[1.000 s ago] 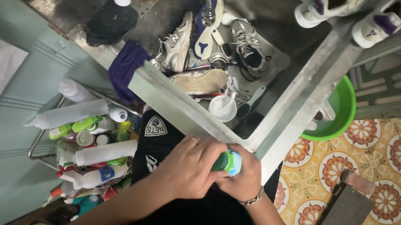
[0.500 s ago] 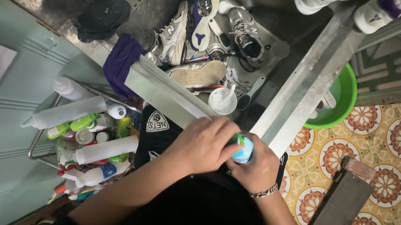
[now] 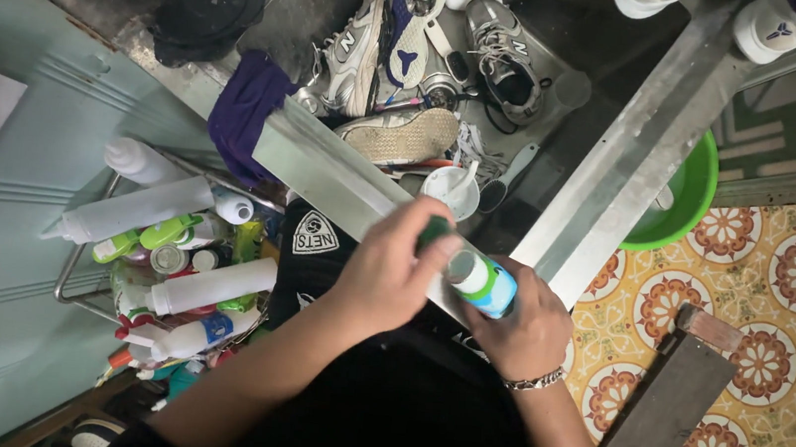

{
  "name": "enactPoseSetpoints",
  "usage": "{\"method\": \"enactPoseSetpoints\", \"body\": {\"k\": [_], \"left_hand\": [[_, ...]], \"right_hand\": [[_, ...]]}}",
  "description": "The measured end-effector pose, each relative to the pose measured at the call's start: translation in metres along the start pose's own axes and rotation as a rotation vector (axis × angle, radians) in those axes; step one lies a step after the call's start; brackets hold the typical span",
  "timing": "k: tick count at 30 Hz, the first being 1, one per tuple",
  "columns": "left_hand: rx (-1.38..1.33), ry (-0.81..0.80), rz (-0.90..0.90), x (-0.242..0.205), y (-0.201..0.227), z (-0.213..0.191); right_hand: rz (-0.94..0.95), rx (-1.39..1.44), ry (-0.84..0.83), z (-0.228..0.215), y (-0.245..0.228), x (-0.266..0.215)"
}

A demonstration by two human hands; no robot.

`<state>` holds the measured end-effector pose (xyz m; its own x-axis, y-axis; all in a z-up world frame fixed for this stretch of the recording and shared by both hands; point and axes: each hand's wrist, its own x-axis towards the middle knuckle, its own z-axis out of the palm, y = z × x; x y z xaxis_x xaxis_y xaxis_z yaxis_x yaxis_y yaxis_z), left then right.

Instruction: The recorder is washing and scrubbing a shoe in a sink using a brush and cleaning solution.

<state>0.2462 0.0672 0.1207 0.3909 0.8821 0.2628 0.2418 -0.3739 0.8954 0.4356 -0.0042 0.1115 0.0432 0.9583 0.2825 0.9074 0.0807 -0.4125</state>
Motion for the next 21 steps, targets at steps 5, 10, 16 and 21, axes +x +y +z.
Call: {"method": "enactPoseSetpoints", "body": {"k": [5, 10, 16, 21], "left_hand": [[-0.335, 0.13, -0.188, 0.01, -0.019, -0.016], [0.009, 0.201, -0.028, 0.024, -0.066, -0.016], [-0.084, 0.244, -0.085, 0.039, -0.109, -0.002], [0.025, 0.29, -0.129, 0.044, -0.108, -0.003]], "right_hand": [[0.063, -0.105, -0.009, -0.012, 0.007, 0.01], [0.094, -0.293, -0.173, -0.015, 0.035, 0.029], [0.18, -0.513, -0.521, -0.006, 0.039, 0.067], [0.221, -0.566, -0.684, 0.002, 0.033, 0.088]]}}
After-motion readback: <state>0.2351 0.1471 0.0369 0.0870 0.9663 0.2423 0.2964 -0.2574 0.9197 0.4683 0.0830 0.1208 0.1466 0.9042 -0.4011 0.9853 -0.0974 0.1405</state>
